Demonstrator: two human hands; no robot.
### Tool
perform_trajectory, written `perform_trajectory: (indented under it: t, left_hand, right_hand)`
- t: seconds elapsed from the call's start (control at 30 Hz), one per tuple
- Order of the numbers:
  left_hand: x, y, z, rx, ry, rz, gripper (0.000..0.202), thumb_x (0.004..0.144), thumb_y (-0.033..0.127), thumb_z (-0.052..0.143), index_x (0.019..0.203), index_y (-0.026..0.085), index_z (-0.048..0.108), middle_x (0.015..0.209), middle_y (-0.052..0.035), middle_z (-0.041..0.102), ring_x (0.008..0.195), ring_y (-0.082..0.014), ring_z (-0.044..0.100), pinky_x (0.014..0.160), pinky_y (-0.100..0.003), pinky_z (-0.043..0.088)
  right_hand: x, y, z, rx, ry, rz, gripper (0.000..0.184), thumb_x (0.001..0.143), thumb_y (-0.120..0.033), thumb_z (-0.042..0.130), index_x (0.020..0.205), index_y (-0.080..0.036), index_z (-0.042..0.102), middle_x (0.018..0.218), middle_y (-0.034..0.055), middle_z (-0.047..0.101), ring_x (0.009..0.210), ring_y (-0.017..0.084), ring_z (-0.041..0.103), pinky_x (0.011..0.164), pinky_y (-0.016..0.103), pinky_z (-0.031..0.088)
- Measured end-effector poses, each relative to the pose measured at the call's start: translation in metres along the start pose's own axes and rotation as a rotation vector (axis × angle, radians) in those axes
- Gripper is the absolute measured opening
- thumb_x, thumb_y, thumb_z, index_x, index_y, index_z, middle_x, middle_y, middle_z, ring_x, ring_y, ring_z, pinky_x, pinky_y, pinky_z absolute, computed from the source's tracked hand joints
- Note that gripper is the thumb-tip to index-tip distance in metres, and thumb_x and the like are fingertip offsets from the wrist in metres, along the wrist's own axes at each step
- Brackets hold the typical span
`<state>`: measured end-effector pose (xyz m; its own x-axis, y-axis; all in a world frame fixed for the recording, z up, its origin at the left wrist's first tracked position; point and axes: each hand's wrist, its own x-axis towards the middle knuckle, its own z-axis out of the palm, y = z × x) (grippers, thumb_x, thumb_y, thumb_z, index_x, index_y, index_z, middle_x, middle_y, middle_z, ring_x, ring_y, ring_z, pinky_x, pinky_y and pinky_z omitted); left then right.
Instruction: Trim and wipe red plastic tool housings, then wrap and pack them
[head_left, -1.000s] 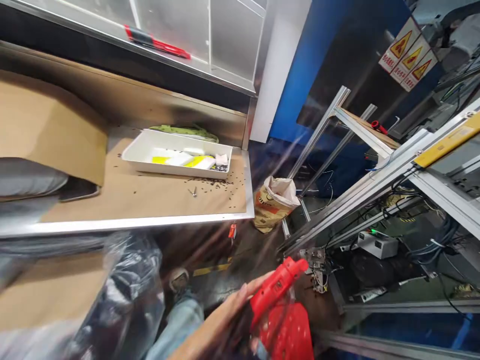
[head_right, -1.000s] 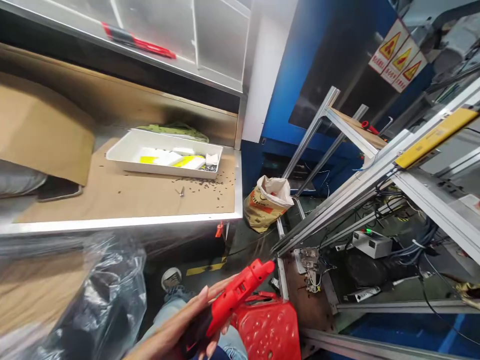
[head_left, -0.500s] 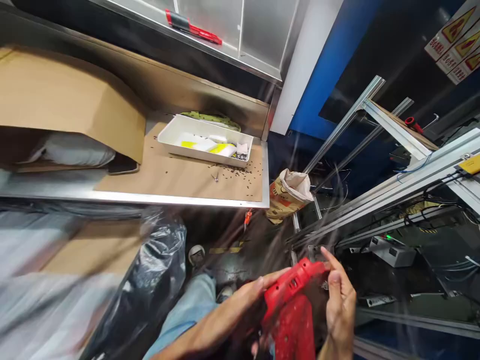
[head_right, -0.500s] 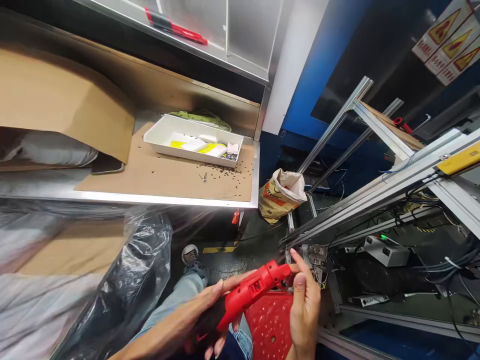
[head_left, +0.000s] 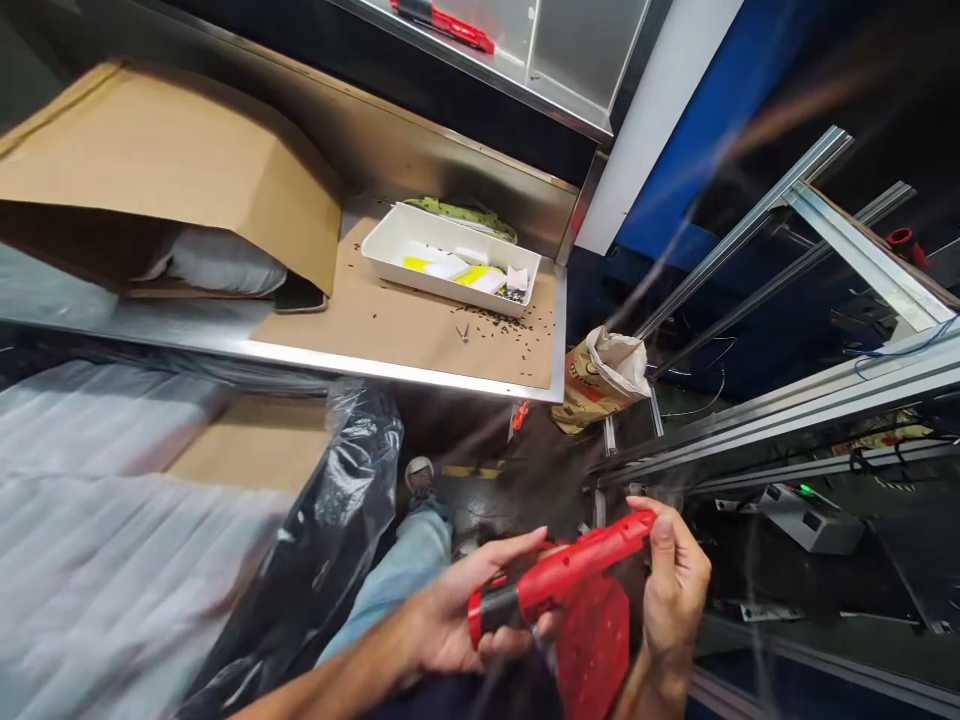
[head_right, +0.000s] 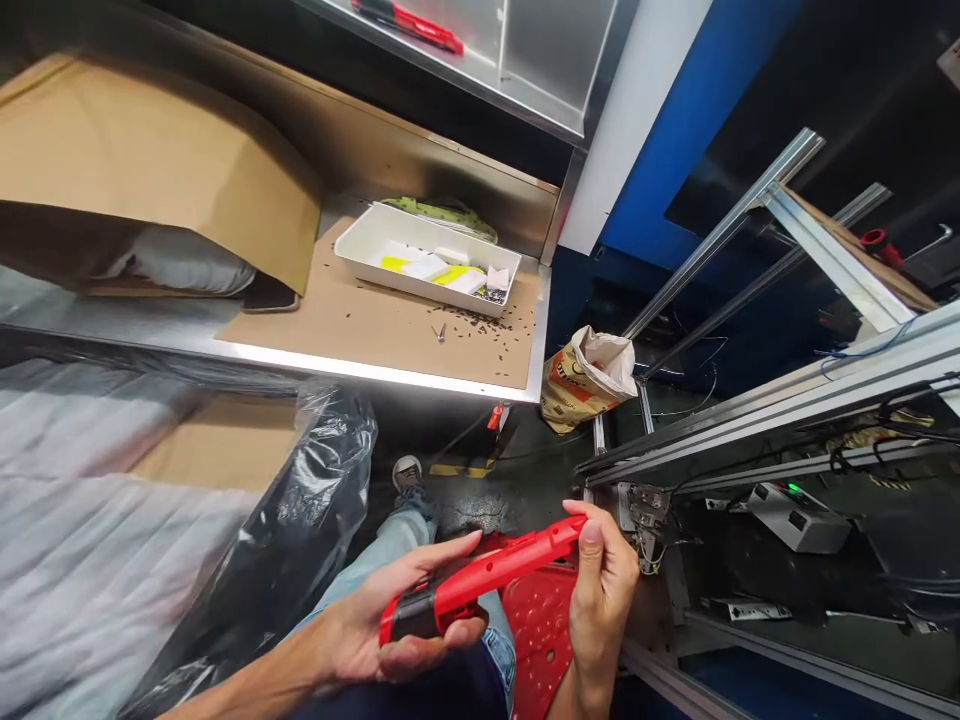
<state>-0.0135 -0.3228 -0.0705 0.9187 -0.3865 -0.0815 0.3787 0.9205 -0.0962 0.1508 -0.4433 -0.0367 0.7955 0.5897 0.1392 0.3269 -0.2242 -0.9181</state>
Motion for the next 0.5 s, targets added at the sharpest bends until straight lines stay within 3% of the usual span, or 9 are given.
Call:
perform_trajectory:
  t: [0.27,0.37,0.5]
  left_hand:
    - [-0.002,-0.005,0.001,0.131,0.120,0.112,0.051,0.092,0.060,0.047,0.099,0.013,0.065,0.068,-0.0069,0.068,0.038,-0.0103,0.056,0.029,-0.014,0.030]
    - [-0.003,-0.008,0.002,0.206,0.150,0.147,0.058,0.090,0.064,0.047,0.117,0.014,0.060,0.069,-0.0051,0.068,0.040,-0.0098,0.056,0.031,-0.013,0.032]
    - [-0.003,-0.013,0.008,0.372,0.254,0.312,0.072,0.088,0.062,0.053,0.146,0.022,0.037,0.072,-0.0034,0.069,0.045,-0.0108,0.060,0.038,-0.014,0.042]
  right_hand:
    - [0.002,-0.002,0.005,-0.002,0.001,-0.016,0.040,0.092,-0.054,0.049,0.093,-0.024,0.076,0.094,0.0038,0.075,0.088,0.023,0.067,0.079,0.033,0.050]
    - [0.003,0.000,0.007,0.014,-0.011,-0.031,0.041,0.092,-0.054,0.049,0.093,-0.024,0.077,0.092,0.0039,0.075,0.085,0.023,0.069,0.077,0.033,0.052]
    - [0.004,-0.002,0.011,0.000,-0.028,-0.023,0.042,0.094,-0.051,0.047,0.100,-0.022,0.076,0.092,0.0055,0.075,0.079,0.021,0.070,0.069,0.031,0.054]
